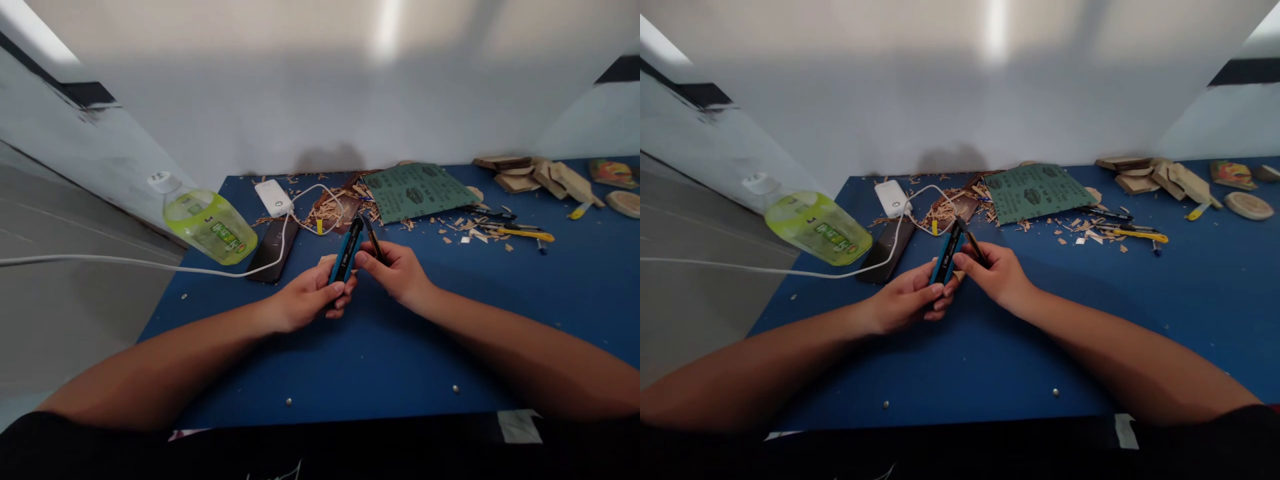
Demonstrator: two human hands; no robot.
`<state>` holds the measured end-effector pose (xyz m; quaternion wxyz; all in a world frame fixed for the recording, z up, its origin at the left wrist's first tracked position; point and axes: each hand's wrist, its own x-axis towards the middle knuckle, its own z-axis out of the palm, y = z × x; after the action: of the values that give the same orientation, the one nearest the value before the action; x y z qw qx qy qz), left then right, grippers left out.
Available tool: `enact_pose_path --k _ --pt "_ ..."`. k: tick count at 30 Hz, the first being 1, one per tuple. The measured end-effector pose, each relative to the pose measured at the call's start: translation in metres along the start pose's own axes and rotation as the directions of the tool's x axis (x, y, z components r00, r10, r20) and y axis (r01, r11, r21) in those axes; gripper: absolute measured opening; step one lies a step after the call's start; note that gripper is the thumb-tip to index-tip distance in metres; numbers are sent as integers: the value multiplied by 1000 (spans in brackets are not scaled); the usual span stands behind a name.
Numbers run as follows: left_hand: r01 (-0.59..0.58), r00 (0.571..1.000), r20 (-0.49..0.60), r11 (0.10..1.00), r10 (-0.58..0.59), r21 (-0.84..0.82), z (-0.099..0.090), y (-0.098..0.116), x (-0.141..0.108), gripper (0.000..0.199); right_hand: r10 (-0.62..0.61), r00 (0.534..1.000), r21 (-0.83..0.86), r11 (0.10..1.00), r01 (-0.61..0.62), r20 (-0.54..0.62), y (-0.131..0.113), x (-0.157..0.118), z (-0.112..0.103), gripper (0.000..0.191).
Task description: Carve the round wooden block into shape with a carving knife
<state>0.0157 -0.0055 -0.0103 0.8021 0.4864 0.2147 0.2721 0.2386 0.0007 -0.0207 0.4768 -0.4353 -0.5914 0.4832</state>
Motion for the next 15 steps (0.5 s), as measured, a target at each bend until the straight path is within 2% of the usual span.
enact_pose_path --k 3,6,10,12,13,15 --pt "4 998 58 1000 -5 16 1 0 -2 24 40 997 0 999 -40 63 1 -1 -1 41" --pt "-19 996 90 999 14 49 -1 0 -3 30 84 993 51 995 -89 80 -1 -4 1 44" --pt "-70 995 83 970 52 234 -9 4 -5 45 139 989 189 971 -146 52 -8 2 -4 43" --pt "-133 991 38 887 130 443 -14 7 -6 56 178 981 317 938 -144 -82 -13 13 -17 45" --pt "-171 978 0 803 208 571 -16 8 -6 58 189 965 380 919 -109 -180 -14 20 -26 47" --pt "-168 924 -65 554 376 815 -21 9 -4 58 155 918 441 897 24 -365 -12 36 -44 51"
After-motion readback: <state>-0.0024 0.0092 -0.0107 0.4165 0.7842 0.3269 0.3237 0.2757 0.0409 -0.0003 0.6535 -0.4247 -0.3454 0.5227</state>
